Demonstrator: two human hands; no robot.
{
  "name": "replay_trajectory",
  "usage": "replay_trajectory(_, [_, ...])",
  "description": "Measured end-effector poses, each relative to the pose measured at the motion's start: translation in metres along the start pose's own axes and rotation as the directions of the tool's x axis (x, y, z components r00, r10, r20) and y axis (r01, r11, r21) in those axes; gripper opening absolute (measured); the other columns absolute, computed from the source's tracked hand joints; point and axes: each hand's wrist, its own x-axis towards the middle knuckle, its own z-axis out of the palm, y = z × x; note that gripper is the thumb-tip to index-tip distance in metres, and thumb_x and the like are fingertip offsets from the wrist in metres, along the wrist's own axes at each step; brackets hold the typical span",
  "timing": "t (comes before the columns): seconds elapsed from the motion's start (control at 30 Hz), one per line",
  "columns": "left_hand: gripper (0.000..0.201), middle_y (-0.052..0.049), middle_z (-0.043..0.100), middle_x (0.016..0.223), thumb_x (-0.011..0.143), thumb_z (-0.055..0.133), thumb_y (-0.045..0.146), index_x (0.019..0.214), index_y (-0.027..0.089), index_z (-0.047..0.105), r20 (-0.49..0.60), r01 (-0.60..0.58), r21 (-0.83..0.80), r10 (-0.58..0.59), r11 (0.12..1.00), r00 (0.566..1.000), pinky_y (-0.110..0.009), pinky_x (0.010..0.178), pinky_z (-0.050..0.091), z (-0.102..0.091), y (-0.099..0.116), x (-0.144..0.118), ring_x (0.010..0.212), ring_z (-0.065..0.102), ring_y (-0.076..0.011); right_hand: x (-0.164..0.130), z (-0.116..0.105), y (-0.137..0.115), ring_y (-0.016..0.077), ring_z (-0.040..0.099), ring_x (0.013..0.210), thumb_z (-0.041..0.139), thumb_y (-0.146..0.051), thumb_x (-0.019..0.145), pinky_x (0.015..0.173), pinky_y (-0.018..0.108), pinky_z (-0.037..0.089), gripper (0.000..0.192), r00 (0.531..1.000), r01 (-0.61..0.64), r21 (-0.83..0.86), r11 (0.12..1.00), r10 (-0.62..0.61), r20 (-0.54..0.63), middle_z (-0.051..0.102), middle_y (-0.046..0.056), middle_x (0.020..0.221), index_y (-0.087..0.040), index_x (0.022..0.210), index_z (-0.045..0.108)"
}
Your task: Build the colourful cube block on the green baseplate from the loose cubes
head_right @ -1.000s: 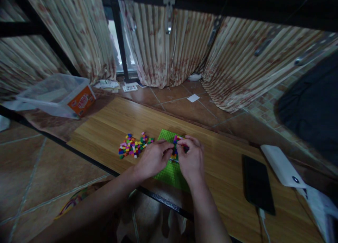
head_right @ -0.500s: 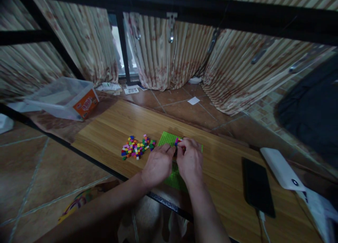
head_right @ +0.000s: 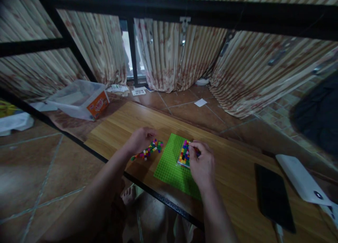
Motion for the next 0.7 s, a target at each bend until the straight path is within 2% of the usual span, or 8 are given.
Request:
replay_trajectory(0.1, [0.028,-0.004,0.071,0.084,0.075,0.048,0.008,0.082,0.019,0.074,0.078,-0.064,0.008,0.063,0.998,0.995,-0.023,0.069,0.044,0.001,-0.009,-0.001,0.079,0.063,-0.016,0.0,0.0,0.0,0.0235,0.064,0.091,0.056,-0.039,0.085,0.086,0.04,0.047,0.024,1.0,0.018,-0.02,1.0,-0.018,-0.008,0.07,0.008,0.098,-0.021,0.085,0.07])
replay_trajectory(0.27, [0.031,-0.005,0.072,0.092,0.075,0.05,0.011,0.088,0.022,0.075,0.12,-0.136,0.008,0.134,0.991,0.984,-0.027,0.08,0.047,0.014,-0.003,-0.006,0.089,0.064,-0.019,0.0,0.001,0.003,0.0236,0.064,0.093,0.056,-0.038,0.085,0.086,0.04,0.048,0.022,0.999,0.033,-0.011,0.999,-0.033,0.001,0.07,0.008,0.099,-0.021,0.087,0.07])
replay_trajectory(0.4, [0.029,-0.005,0.072,0.089,0.07,0.052,0.011,0.084,0.022,0.075,0.126,-0.16,0.054,0.152,0.986,0.98,-0.03,0.084,0.047,0.017,0.008,-0.01,0.089,0.064,-0.0202,0.001,0.0,0.003,0.0242,0.063,0.095,0.056,-0.036,0.084,0.088,0.042,0.047,0.02,0.999,0.05,-0.037,0.998,-0.05,0.0,0.069,0.008,0.099,-0.021,0.086,0.07])
replay_trajectory(0.5, [0.028,-0.006,0.071,0.088,0.07,0.051,0.011,0.081,0.02,0.074,0.145,-0.139,0.114,0.122,0.984,0.982,-0.031,0.082,0.047,0.018,0.015,-0.012,0.087,0.063,-0.0208,0.001,0.0,0.001,0.0243,0.063,0.095,0.056,-0.036,0.084,0.088,0.043,0.047,0.02,0.998,0.063,-0.046,0.997,-0.063,0.0,0.069,0.008,0.099,-0.021,0.084,0.069])
replay_trajectory(0.6, [0.026,-0.007,0.071,0.089,0.071,0.052,0.012,0.083,0.02,0.074,0.159,-0.122,0.135,0.101,0.983,0.982,-0.032,0.083,0.047,0.017,0.016,-0.012,0.089,0.063,-0.0216,0.001,-0.001,-0.001,0.0242,0.063,0.095,0.055,-0.035,0.084,0.088,0.043,0.047,0.021,0.998,0.056,-0.047,0.997,-0.055,0.015,0.069,0.009,0.099,-0.021,0.085,0.07])
replay_trajectory(0.7, [0.025,-0.007,0.071,0.092,0.072,0.053,0.012,0.083,0.02,0.073,0.184,-0.163,0.137,0.136,0.977,0.973,-0.034,0.085,0.045,0.016,0.013,-0.011,0.093,0.063,-0.0227,0.001,-0.001,-0.002,0.0247,0.062,0.096,0.054,-0.035,0.084,0.089,0.044,0.047,0.021,0.998,0.053,-0.059,0.997,-0.052,0.026,0.069,0.009,0.101,-0.021,0.085,0.069])
